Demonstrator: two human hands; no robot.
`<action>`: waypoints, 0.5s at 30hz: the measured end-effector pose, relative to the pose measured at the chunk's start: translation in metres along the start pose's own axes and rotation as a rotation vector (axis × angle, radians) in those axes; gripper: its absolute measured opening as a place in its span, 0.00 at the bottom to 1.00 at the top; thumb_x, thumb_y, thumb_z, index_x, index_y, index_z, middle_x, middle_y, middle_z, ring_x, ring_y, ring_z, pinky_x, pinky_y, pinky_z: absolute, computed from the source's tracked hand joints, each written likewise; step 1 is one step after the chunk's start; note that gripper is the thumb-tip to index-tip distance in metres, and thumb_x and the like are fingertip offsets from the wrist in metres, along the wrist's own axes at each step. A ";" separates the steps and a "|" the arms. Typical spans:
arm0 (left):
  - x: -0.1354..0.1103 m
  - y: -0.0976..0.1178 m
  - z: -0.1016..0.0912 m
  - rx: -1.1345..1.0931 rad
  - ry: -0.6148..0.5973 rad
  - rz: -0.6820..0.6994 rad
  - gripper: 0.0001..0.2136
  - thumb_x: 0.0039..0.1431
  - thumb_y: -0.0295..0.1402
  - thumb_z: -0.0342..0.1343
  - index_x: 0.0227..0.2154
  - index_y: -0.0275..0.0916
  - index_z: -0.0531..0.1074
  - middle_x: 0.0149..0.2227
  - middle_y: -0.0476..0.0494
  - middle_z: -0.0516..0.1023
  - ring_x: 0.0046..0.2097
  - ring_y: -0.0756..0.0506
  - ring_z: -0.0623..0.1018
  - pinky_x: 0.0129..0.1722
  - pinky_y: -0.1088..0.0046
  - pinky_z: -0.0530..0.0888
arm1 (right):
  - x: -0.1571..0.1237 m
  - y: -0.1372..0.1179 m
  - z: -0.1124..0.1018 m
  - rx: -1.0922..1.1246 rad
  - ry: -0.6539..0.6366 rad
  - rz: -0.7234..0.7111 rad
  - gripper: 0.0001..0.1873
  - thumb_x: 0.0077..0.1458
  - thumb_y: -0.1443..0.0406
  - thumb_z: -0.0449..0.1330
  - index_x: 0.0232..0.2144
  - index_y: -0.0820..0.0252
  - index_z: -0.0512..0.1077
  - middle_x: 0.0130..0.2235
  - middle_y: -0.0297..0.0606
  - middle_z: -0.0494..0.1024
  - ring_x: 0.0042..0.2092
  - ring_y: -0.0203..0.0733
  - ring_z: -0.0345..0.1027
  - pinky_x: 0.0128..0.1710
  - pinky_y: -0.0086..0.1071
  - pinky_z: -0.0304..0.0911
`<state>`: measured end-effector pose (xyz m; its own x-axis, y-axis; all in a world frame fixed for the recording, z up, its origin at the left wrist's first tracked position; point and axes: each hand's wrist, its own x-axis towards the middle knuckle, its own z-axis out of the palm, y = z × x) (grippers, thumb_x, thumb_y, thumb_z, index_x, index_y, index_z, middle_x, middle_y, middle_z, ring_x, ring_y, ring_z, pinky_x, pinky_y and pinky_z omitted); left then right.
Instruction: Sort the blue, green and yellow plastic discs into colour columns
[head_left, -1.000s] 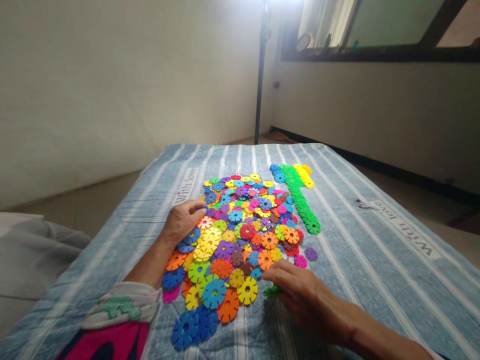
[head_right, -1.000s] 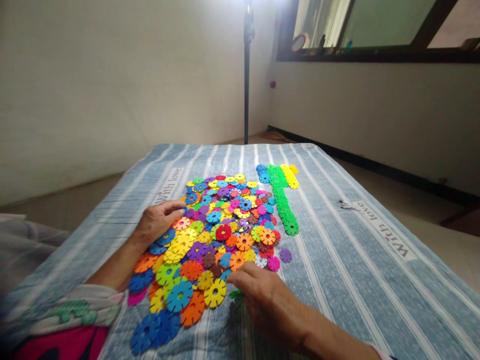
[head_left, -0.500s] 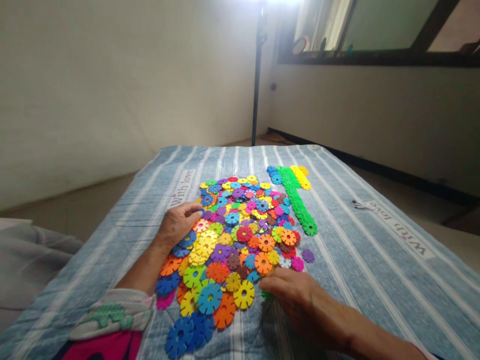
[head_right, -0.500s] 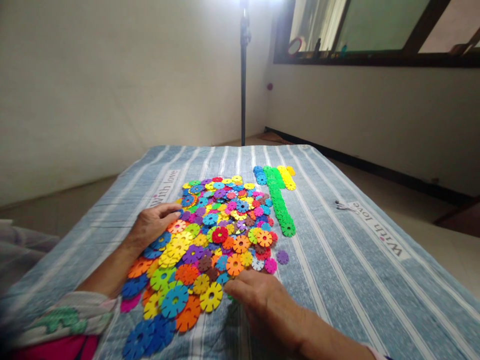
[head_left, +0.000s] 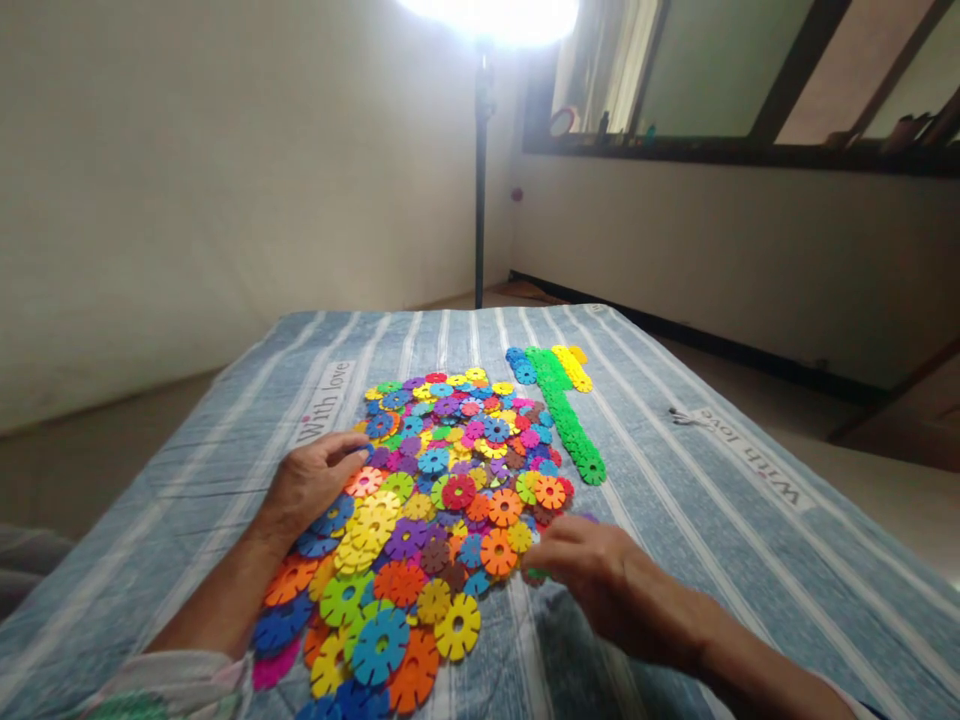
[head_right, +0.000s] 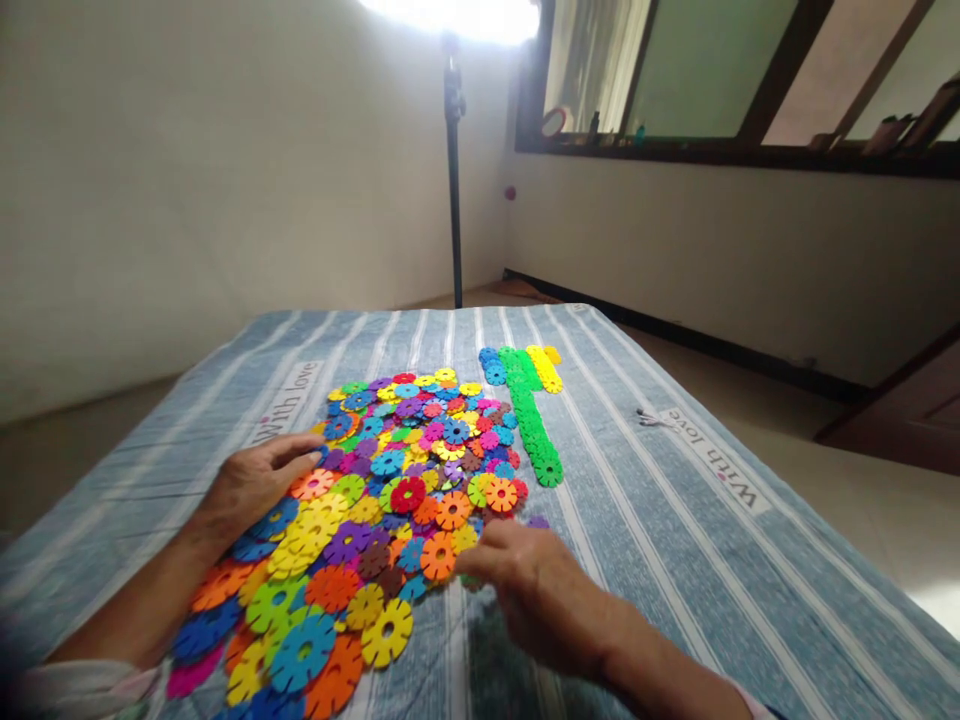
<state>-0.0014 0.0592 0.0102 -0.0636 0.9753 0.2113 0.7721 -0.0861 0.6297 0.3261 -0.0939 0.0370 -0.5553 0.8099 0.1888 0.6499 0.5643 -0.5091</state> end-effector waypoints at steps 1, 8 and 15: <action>0.000 -0.001 0.000 0.002 -0.005 -0.005 0.20 0.41 0.43 0.53 0.36 0.38 0.77 0.41 0.46 0.82 0.43 0.42 0.79 0.48 0.71 0.73 | 0.000 0.010 -0.009 -0.004 0.030 0.043 0.18 0.52 0.79 0.49 0.37 0.57 0.74 0.36 0.36 0.74 0.35 0.34 0.67 0.34 0.25 0.60; 0.001 0.000 -0.001 0.013 -0.011 0.002 0.20 0.40 0.44 0.52 0.35 0.38 0.77 0.40 0.45 0.82 0.42 0.41 0.79 0.47 0.71 0.73 | -0.004 0.086 -0.039 -0.228 0.125 0.272 0.24 0.48 0.80 0.48 0.39 0.58 0.76 0.34 0.38 0.75 0.36 0.37 0.69 0.37 0.28 0.61; 0.002 0.000 -0.001 0.007 0.001 0.004 0.18 0.41 0.43 0.53 0.33 0.41 0.77 0.40 0.48 0.82 0.42 0.42 0.79 0.47 0.71 0.73 | -0.001 0.090 -0.028 -0.254 0.071 0.200 0.24 0.49 0.80 0.47 0.42 0.57 0.74 0.35 0.38 0.75 0.35 0.37 0.68 0.35 0.28 0.61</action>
<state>-0.0022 0.0607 0.0107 -0.0610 0.9748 0.2145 0.7764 -0.0887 0.6239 0.4001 -0.0393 0.0144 -0.3716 0.9130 0.1685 0.8561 0.4072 -0.3182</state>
